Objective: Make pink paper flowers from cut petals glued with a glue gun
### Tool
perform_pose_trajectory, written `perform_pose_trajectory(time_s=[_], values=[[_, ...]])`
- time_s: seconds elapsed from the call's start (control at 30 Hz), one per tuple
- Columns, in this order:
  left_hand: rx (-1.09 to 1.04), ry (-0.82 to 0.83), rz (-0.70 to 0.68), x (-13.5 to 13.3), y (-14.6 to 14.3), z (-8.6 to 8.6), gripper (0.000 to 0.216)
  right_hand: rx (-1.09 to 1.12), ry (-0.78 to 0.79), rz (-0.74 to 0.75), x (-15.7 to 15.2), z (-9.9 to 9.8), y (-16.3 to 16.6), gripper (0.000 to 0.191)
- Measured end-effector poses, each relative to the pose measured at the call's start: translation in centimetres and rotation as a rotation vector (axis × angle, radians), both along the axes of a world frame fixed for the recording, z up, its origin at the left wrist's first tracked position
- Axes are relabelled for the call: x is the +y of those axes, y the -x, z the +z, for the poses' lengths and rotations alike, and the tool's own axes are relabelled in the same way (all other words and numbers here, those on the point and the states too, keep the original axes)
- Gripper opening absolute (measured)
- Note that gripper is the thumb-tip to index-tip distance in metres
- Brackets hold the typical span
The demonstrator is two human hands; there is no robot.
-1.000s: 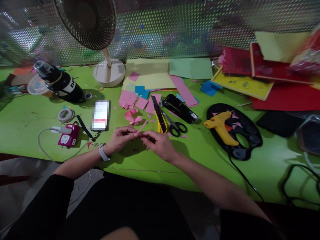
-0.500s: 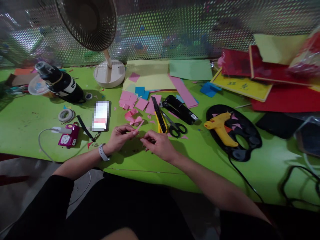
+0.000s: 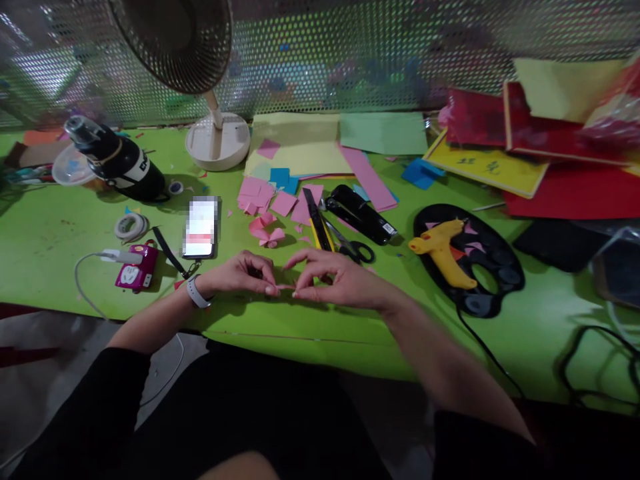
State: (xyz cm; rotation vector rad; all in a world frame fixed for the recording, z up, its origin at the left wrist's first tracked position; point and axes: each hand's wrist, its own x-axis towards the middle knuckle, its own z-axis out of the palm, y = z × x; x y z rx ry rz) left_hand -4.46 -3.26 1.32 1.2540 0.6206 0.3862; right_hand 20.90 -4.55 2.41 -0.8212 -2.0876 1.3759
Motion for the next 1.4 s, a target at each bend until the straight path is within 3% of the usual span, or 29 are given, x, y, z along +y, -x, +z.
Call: perform_pose_trajectory(time_s=[0.1, 0.2, 0.27, 0.37, 0.43, 0.57, 0.67, 0.77, 1.13, 1.4], values=[[0.004, 0.038, -0.095, -0.1, 0.0, 0.3, 0.03, -0.045, 0.133, 0.197, -0.5, 0.1, 0.9, 0.017], [0.001, 0.086, -0.076, -0.3, -0.3, 0.0, 0.034, 0.001, 0.257, 0.188, -1.1, -0.1, 1.8, 0.018], [-0.037, 0.096, 0.077, -0.3, -0.5, -0.5, 0.037, 0.067, 0.363, 0.063, -1.3, -0.8, 2.2, 0.019], [-0.097, 0.087, 0.434, -0.4, -0.8, -1.6, 0.034, 0.242, 0.542, -0.26, -1.3, -2.5, 2.5, 0.019], [-0.092, 0.104, 0.557, -0.4, -1.1, -2.2, 0.033, 0.36, 0.597, -0.439, -1.1, -3.8, 2.6, 0.02], [-0.009, 0.144, 0.455, -1.0, -1.7, -2.7, 0.033, 0.447, 0.576, -0.585, -0.9, -5.0, 3.3, 0.023], [-0.026, 0.162, 0.342, -1.7, -2.4, -2.6, 0.036, 0.454, 0.625, -0.634, -1.3, -4.8, 4.3, 0.029], [-0.05, 0.137, 0.347, -2.1, -2.8, -2.4, 0.035, 0.472, 0.663, -0.659, -1.8, -4.3, 5.0, 0.031], [-0.035, 0.006, 0.428, -1.8, -2.1, -2.7, 0.027, 0.416, 0.52, -0.655, -1.7, -4.5, 4.9, 0.029], [-0.092, 0.023, 0.586, -1.4, -1.6, -2.7, 0.034, 0.164, -0.054, -0.652, -2.1, -1.9, 3.3, 0.019]])
